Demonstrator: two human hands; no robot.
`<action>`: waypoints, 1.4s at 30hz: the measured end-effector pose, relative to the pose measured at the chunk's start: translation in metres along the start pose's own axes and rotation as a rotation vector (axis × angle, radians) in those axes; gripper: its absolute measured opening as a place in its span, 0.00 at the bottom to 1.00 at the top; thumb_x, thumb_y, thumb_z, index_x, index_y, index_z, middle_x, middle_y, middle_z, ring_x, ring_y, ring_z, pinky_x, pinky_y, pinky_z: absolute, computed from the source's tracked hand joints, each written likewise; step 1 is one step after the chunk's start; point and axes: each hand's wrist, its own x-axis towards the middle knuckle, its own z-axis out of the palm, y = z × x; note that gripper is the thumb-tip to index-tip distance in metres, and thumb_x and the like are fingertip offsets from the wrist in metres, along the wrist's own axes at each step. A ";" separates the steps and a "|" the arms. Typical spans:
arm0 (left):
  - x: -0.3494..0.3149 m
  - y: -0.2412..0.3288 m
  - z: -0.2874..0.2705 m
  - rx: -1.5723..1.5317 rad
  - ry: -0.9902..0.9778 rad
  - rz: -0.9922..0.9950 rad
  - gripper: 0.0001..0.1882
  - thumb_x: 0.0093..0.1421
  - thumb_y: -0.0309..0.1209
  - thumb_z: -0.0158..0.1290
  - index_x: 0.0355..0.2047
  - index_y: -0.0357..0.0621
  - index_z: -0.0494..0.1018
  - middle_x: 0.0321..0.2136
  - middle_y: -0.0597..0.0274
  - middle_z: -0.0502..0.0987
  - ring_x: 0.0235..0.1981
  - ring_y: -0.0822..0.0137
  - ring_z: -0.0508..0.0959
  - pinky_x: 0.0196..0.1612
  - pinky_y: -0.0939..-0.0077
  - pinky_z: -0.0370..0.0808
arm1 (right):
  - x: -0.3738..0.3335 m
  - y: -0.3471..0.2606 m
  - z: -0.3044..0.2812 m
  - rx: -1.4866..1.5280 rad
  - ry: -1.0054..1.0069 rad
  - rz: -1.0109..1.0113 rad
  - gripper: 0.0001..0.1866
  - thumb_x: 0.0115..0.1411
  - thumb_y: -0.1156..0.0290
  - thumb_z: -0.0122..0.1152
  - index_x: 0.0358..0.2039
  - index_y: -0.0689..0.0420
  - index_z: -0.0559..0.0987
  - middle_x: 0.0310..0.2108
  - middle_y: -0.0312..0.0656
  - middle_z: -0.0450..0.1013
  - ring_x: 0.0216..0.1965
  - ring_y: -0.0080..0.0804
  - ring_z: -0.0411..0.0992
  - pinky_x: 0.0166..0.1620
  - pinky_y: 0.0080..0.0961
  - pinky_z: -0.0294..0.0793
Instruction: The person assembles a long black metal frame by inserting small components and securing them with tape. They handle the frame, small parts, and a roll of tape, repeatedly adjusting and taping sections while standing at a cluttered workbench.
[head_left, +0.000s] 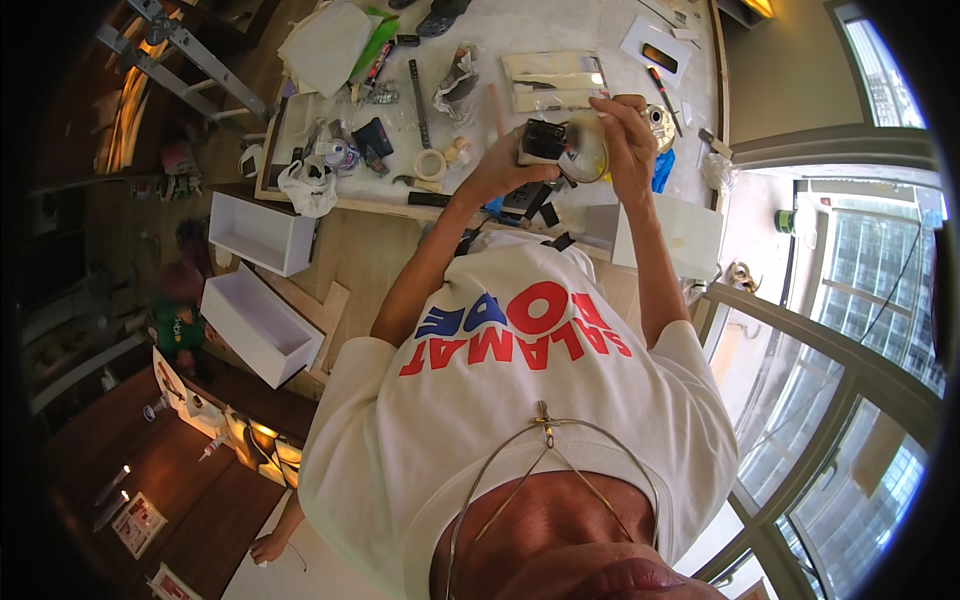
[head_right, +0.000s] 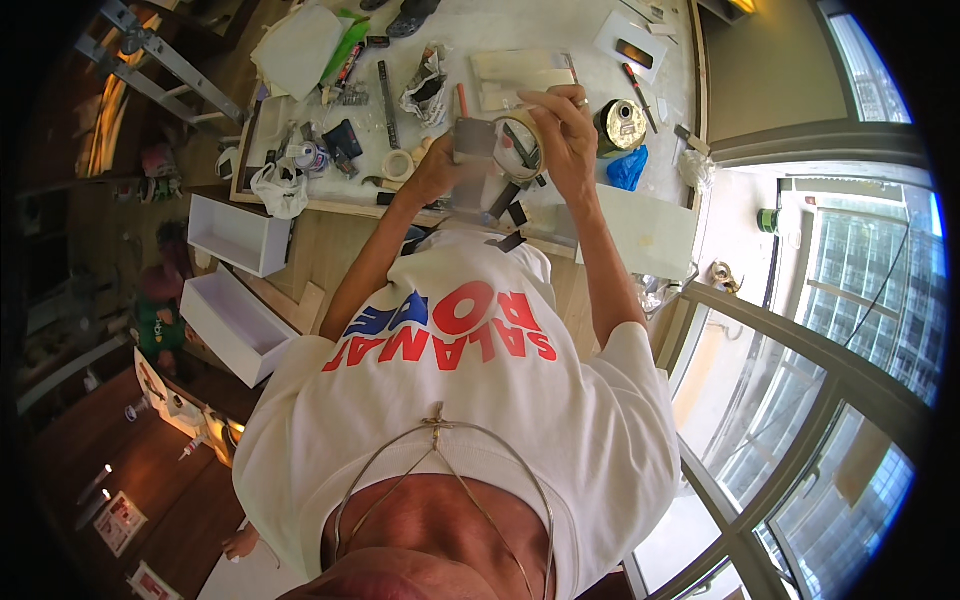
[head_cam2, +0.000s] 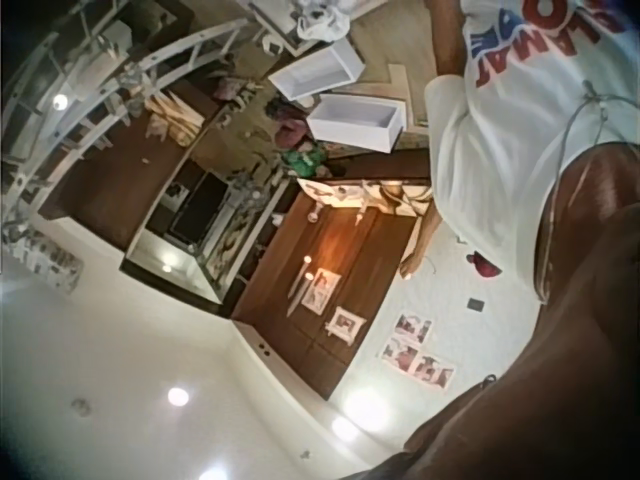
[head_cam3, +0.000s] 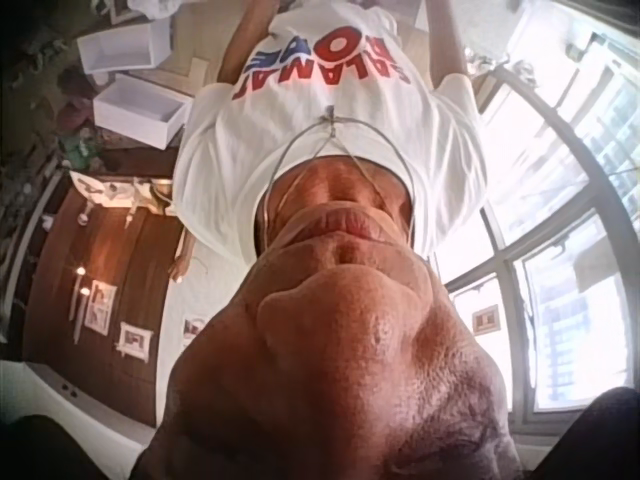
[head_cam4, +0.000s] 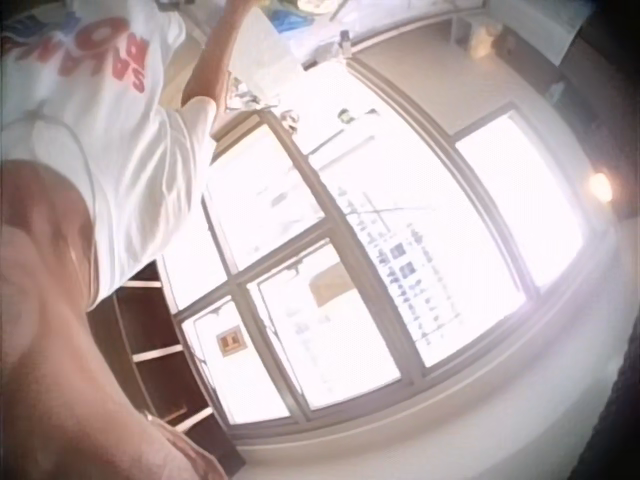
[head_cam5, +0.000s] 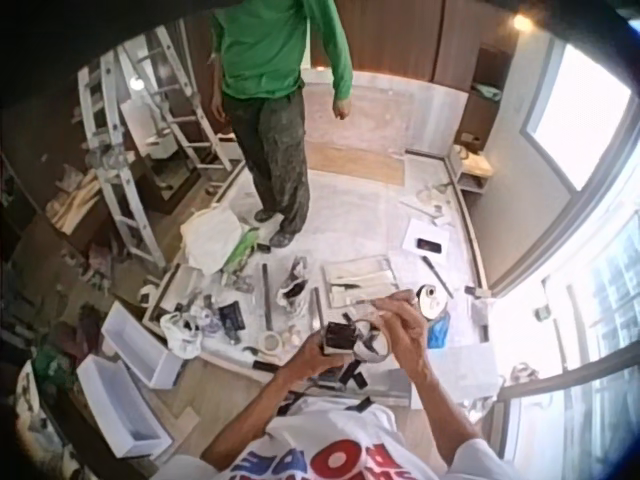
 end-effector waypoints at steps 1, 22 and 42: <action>-0.001 0.005 0.002 -0.003 -0.009 -0.016 0.29 0.55 0.35 0.69 0.55 0.40 0.73 0.47 0.64 0.79 0.50 0.72 0.75 0.56 0.73 0.72 | -0.002 -0.004 0.002 0.088 0.043 -0.007 0.12 0.68 0.72 0.60 0.48 0.61 0.83 0.38 0.35 0.71 0.40 0.21 0.66 0.47 0.18 0.66; 0.013 0.012 -0.030 0.716 0.252 0.373 0.21 0.57 0.29 0.66 0.48 0.44 0.70 0.40 0.56 0.80 0.38 0.61 0.82 0.42 0.68 0.78 | 0.029 -0.078 0.005 0.359 -0.384 0.247 0.29 0.67 0.74 0.64 0.67 0.59 0.67 0.32 0.32 0.71 0.34 0.19 0.69 0.38 0.21 0.69; -0.004 0.077 -0.066 1.428 -0.091 0.736 0.28 0.39 0.25 0.68 0.44 0.46 0.75 0.46 0.62 0.78 0.51 0.61 0.78 0.59 0.60 0.73 | 0.054 -0.081 0.036 0.353 -0.560 0.439 0.31 0.60 0.73 0.72 0.63 0.58 0.72 0.32 0.37 0.81 0.33 0.20 0.77 0.39 0.18 0.76</action>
